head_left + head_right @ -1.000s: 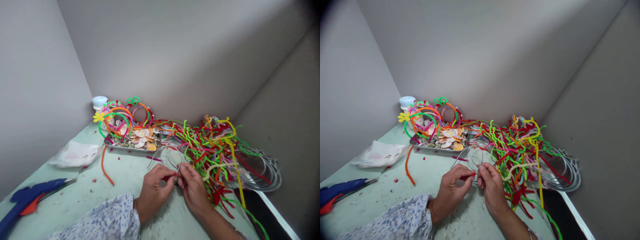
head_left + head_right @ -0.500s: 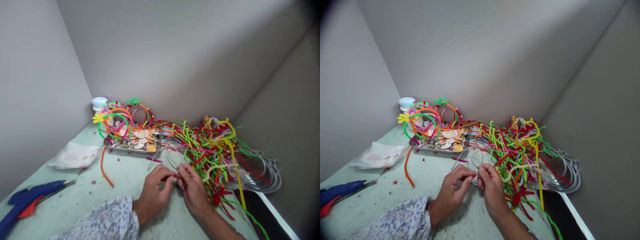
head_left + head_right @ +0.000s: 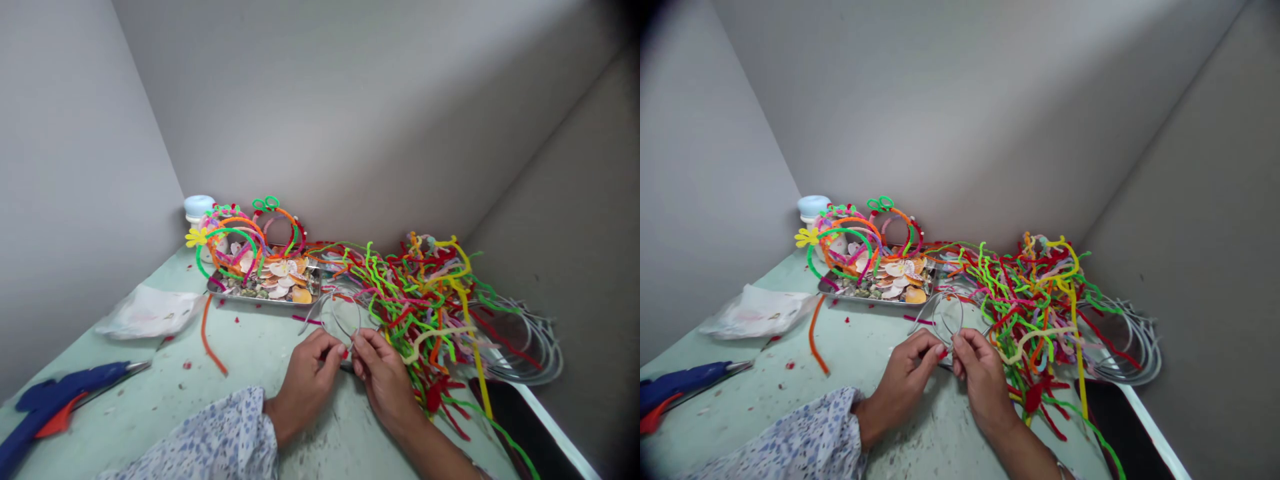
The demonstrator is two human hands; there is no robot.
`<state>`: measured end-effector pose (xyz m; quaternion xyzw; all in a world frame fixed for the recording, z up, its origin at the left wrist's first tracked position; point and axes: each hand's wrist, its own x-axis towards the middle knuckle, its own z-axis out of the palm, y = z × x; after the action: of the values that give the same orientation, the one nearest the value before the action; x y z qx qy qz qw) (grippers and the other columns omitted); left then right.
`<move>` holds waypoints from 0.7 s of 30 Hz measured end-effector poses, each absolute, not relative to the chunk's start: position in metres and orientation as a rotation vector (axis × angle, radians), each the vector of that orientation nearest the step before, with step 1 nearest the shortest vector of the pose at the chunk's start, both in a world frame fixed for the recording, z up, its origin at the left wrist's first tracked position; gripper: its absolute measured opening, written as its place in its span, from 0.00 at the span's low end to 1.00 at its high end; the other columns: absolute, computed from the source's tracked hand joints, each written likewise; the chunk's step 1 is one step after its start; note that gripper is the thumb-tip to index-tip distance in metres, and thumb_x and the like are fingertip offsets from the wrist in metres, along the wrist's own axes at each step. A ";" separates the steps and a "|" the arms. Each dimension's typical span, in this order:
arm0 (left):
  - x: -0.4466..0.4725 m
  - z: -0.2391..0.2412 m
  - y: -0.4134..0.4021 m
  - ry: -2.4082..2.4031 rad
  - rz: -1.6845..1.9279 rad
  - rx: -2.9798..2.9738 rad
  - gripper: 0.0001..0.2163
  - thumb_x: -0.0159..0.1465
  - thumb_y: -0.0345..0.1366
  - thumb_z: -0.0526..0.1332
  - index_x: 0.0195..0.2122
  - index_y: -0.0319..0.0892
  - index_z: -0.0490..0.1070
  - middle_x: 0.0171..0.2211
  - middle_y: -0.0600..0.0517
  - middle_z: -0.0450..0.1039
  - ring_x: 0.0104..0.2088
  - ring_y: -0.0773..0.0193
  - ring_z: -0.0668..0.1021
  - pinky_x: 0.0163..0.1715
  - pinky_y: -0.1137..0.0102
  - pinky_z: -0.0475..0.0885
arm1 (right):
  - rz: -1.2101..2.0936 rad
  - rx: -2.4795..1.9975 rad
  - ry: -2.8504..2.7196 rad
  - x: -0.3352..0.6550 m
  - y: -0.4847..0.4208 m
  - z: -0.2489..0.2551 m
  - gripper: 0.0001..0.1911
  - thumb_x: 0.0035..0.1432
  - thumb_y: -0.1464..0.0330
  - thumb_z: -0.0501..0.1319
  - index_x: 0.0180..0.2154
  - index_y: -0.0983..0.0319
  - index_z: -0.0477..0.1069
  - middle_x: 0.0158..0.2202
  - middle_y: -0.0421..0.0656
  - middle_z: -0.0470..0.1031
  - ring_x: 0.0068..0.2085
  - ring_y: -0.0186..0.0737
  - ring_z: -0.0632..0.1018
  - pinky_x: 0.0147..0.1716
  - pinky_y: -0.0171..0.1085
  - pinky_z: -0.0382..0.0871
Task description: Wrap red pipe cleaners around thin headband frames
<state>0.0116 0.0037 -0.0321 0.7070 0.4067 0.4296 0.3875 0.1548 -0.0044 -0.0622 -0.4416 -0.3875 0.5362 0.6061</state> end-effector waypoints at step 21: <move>0.013 -0.035 0.003 1.029 1.082 1.854 0.11 0.66 0.33 0.53 0.29 0.40 0.71 0.30 0.51 0.69 0.33 0.64 0.72 0.35 0.70 0.64 | 1.244 -1.075 -0.929 0.156 -0.004 -0.069 0.13 0.57 0.57 0.63 0.33 0.61 0.69 0.19 0.33 0.64 0.21 0.28 0.63 0.20 0.28 0.55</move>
<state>0.0129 0.0033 -0.0351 0.7231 0.4013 0.4221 0.3714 0.1560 -0.0042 -0.0687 -0.4610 -0.3985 0.5335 0.5865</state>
